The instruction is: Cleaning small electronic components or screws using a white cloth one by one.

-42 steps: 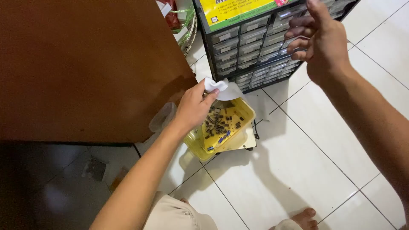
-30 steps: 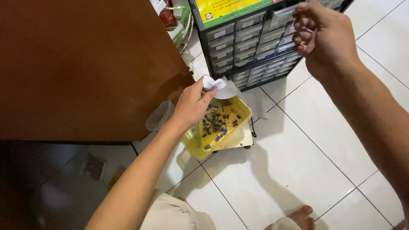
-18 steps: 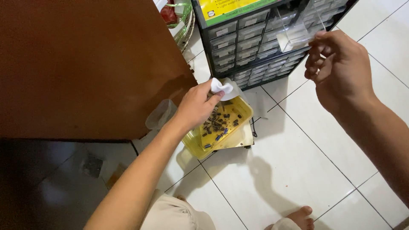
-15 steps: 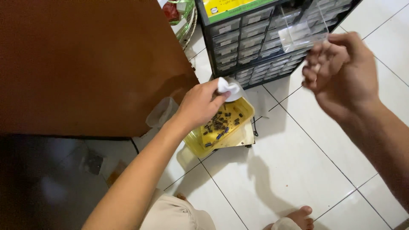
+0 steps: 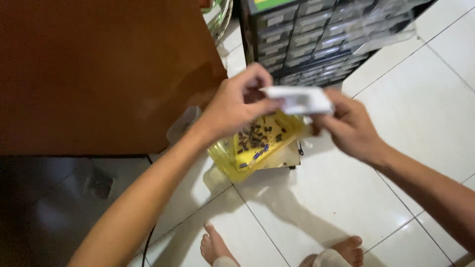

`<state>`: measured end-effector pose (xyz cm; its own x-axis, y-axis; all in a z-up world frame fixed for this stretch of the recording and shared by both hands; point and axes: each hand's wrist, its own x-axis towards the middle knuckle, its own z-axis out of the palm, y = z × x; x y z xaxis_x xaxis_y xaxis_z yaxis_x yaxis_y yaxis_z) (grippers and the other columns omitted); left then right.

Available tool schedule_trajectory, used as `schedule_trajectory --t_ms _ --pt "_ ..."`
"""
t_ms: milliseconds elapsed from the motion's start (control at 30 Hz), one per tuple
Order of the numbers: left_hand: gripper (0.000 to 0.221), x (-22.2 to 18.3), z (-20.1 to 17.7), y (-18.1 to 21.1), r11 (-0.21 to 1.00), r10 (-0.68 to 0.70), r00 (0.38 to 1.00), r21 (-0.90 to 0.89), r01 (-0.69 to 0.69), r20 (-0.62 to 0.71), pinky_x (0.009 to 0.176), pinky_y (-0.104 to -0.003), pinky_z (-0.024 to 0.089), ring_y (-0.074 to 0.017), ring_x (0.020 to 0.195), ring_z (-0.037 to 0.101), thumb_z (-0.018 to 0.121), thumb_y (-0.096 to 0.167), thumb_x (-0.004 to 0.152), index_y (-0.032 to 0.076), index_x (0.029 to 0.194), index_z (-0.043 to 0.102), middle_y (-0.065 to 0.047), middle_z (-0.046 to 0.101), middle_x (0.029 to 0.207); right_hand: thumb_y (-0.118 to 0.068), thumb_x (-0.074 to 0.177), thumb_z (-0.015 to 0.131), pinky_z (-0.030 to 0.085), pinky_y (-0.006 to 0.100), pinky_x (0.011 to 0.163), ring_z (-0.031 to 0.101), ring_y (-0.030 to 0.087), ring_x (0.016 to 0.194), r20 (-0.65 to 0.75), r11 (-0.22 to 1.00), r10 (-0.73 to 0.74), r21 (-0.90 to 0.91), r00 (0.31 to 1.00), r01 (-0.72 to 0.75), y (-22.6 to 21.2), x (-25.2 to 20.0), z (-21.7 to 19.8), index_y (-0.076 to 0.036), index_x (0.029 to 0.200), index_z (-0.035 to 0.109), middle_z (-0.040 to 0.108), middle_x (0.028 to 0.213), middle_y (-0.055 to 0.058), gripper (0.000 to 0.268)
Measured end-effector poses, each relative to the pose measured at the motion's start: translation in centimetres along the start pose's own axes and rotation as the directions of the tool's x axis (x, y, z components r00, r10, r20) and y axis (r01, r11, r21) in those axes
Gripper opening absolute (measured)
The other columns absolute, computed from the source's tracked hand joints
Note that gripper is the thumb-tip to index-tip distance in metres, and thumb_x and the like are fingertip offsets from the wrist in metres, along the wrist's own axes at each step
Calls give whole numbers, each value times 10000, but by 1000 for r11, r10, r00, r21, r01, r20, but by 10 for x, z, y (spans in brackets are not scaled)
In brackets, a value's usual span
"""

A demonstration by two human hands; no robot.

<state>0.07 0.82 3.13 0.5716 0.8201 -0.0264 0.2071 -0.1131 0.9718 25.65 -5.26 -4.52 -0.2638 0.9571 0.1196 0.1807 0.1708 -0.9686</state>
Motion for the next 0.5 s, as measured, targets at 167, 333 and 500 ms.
schedule_trajectory --t_ms 167,333,500 --pt "335 -23 3 -117 725 -194 970 688 39 149 695 -421 562 -296 778 696 550 374 1004 67 1026 683 -143 713 841 -95 963 695 471 357 662 562 206 659 -95 951 250 -162 964 -263 -1 15 2 -16 1006 670 599 707 126 93" --pt "137 -7 34 -228 177 -258 919 949 -259 299 703 -374 566 -233 793 746 642 231 940 149 961 749 -32 737 798 -251 878 710 431 333 625 517 193 689 47 862 504 -92 862 -499 -33 25 27 -73 1142 694 567 785 92 319" --pt "208 -10 60 -277 214 143 959 939 -270 243 527 -377 529 -210 623 669 651 86 860 183 683 703 -29 668 632 -54 941 654 532 419 881 654 291 952 41 873 486 -60 873 -484 8 30 48 5 1095 756 713 985 197 194"
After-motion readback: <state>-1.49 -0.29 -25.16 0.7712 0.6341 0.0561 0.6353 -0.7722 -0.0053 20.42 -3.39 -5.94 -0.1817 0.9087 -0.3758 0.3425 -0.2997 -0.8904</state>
